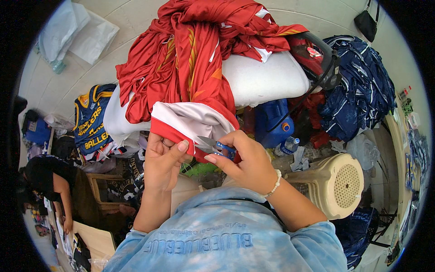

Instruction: The person uses small scissors to trim the white inner lining along the hem of a red garment. They repeatedly adjust the fabric and make small cuts along the edge, then fold the trimmed section.

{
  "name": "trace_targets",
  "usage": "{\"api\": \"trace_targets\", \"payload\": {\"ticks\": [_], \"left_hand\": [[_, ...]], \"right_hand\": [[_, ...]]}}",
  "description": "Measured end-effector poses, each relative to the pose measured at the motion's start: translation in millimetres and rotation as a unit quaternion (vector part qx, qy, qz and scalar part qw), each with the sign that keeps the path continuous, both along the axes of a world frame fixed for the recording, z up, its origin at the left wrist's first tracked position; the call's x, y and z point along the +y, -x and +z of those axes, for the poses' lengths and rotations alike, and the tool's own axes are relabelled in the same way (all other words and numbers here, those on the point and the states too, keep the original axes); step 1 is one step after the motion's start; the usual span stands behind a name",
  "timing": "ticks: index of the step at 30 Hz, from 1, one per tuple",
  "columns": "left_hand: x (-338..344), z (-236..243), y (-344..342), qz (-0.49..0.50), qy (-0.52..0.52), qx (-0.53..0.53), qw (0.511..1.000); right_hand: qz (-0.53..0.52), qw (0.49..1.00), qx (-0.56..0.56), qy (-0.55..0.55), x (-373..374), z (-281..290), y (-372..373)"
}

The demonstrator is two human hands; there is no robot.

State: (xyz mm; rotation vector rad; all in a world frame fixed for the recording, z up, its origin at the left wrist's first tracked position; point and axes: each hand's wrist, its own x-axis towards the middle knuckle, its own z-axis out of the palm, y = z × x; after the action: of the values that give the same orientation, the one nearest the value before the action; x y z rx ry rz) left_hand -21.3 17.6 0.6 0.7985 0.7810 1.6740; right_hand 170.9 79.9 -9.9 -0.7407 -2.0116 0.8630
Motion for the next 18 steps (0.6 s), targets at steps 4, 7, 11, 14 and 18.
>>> {"api": "trace_targets", "payload": {"ticks": [4, 7, 11, 14, 18], "left_hand": [[-1.8, -0.1, -2.7, 0.015, 0.013, 0.009, 1.0], [-2.1, -0.7, -1.7, 0.009, 0.02, 0.022, 1.0], [-3.9, -1.3, -3.2, 0.012, 0.012, 0.026, 1.0], [-4.1, -0.7, -4.4, 0.016, 0.01, 0.029, 0.999], [-4.0, -0.3, -5.6, 0.018, 0.008, 0.025, 1.0]], "right_hand": [[0.002, 1.0, -0.006, -0.001, -0.7, 5.2, 2.9], [0.004, 1.0, -0.015, -0.019, -0.8, 7.7, 6.7], [-0.002, 0.998, 0.007, -0.07, 0.5, 10.4, 12.2], [-0.001, 0.998, 0.018, -0.064, 0.2, 13.1, 13.5], [-0.004, 0.998, 0.009, -0.06, 0.0, 14.7, 13.0]]}}
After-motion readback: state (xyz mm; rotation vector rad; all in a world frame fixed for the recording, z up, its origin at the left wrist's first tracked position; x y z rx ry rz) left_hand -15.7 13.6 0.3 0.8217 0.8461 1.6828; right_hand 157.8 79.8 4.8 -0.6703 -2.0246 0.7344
